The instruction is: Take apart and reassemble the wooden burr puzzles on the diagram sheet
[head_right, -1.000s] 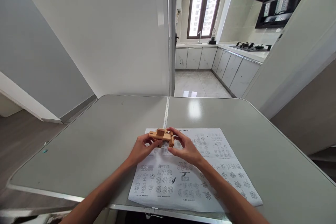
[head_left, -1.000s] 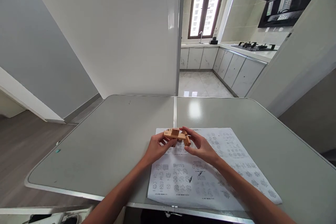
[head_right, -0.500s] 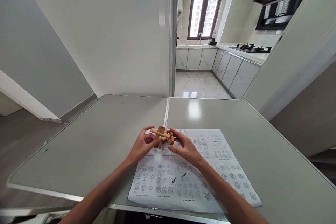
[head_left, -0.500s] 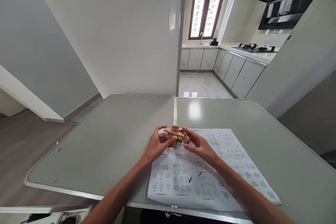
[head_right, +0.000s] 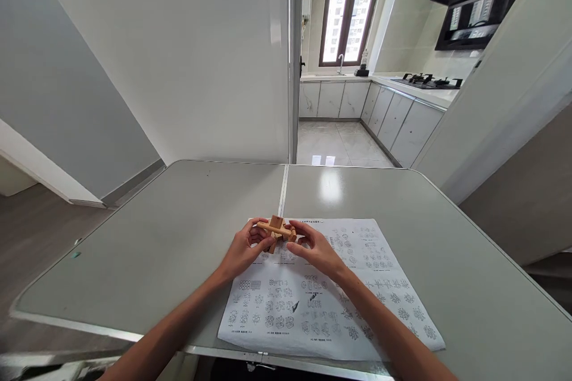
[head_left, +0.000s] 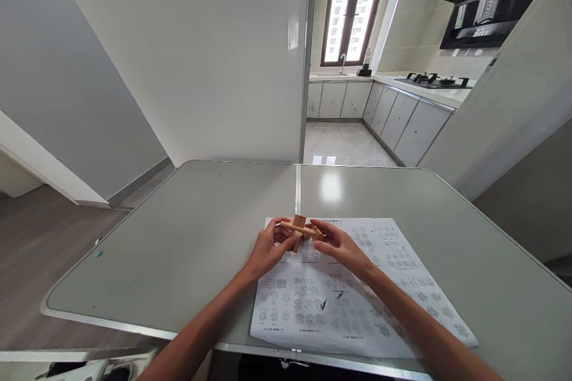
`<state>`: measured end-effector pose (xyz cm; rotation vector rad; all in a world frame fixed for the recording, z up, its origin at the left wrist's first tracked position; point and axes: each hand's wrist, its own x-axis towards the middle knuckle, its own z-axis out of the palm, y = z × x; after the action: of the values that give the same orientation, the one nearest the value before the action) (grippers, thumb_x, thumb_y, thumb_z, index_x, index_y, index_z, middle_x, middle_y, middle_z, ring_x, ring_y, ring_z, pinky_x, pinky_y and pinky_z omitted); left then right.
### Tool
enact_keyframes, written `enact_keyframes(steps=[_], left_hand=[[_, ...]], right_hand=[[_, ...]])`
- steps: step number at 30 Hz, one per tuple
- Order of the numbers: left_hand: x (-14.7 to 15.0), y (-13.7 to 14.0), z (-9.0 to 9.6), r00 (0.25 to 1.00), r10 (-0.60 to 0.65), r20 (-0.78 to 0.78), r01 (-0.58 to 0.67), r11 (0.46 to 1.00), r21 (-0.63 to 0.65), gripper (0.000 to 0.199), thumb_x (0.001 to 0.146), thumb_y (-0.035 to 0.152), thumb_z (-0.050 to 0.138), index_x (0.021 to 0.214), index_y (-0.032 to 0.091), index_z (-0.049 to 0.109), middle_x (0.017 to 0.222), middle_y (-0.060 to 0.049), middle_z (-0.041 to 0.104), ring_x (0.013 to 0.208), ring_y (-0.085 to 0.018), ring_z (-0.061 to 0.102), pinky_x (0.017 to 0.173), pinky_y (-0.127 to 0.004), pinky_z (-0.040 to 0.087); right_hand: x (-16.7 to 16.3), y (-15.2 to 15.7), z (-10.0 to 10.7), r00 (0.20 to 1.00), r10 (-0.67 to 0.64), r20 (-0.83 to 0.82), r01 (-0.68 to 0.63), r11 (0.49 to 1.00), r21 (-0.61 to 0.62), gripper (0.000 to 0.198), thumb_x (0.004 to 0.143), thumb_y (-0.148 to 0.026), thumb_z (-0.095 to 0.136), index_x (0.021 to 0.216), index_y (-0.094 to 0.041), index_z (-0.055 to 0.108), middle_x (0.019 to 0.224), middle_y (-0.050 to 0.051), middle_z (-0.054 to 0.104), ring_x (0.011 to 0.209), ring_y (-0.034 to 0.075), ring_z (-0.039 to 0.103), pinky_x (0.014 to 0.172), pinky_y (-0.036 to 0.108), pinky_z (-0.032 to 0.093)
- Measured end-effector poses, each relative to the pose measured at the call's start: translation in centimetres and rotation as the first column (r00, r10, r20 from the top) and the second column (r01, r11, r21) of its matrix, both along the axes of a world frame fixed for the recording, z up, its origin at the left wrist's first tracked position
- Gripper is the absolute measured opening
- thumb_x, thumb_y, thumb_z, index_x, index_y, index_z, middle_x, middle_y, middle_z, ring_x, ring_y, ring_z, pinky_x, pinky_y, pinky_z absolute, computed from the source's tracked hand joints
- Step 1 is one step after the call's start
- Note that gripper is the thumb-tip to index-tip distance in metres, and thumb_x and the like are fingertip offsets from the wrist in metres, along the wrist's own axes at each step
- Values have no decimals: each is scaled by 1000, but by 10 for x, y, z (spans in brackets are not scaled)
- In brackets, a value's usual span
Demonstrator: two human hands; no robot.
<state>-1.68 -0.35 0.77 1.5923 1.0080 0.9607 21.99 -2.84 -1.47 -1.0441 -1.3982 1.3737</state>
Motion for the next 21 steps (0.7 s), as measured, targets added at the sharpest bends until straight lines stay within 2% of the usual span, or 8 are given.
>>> enact_keyframes(steps=[4, 9, 15, 18, 21], left_hand=[[0, 0, -1, 1000, -22, 11, 22, 1000, 3, 52, 86, 44, 77, 126, 17, 57, 90, -3, 68, 87, -20, 70, 84, -35, 60], [0, 0, -1, 999, -36, 9, 35, 999, 19, 62, 88, 43, 75, 141, 19, 54, 88, -1, 66, 86, -19, 68, 89, -37, 59], [1, -2, -3, 999, -14, 29, 13, 999, 34, 69, 90, 44, 73, 151, 22, 48, 92, -2, 65, 88, -19, 68, 92, -38, 59], [2, -2, -4, 999, -13, 47, 12, 1000, 16, 71, 90, 43, 73, 152, 22, 46, 91, -1, 63, 86, -18, 67, 87, -35, 60], [4, -3, -5, 994, -4, 106, 8, 999, -36, 74, 90, 44, 72, 153, 20, 43, 90, -1, 62, 82, -17, 68, 74, -29, 59]], right_hand=[[3, 1, 2, 1000, 19, 6, -18, 1000, -15, 66, 81, -49, 83, 141, -31, 61, 142, 8, 64, 120, 32, 65, 104, 52, 51], [4, 0, 8, 994, 104, -29, -105, 994, -36, 63, 82, -48, 83, 140, -32, 63, 140, 7, 66, 123, 32, 64, 107, 53, 50], [-1, -5, 9, 999, 36, -24, -36, 999, -2, 68, 80, -47, 85, 142, -34, 61, 146, 7, 62, 129, 34, 60, 110, 55, 49], [-5, -8, 12, 998, 36, -50, -37, 999, -14, 66, 78, -47, 86, 139, -34, 64, 144, 7, 64, 130, 34, 60, 110, 55, 49], [-8, -10, 14, 994, -5, -112, 0, 999, -43, 61, 80, -50, 84, 136, -33, 66, 142, 7, 66, 132, 34, 59, 112, 56, 46]])
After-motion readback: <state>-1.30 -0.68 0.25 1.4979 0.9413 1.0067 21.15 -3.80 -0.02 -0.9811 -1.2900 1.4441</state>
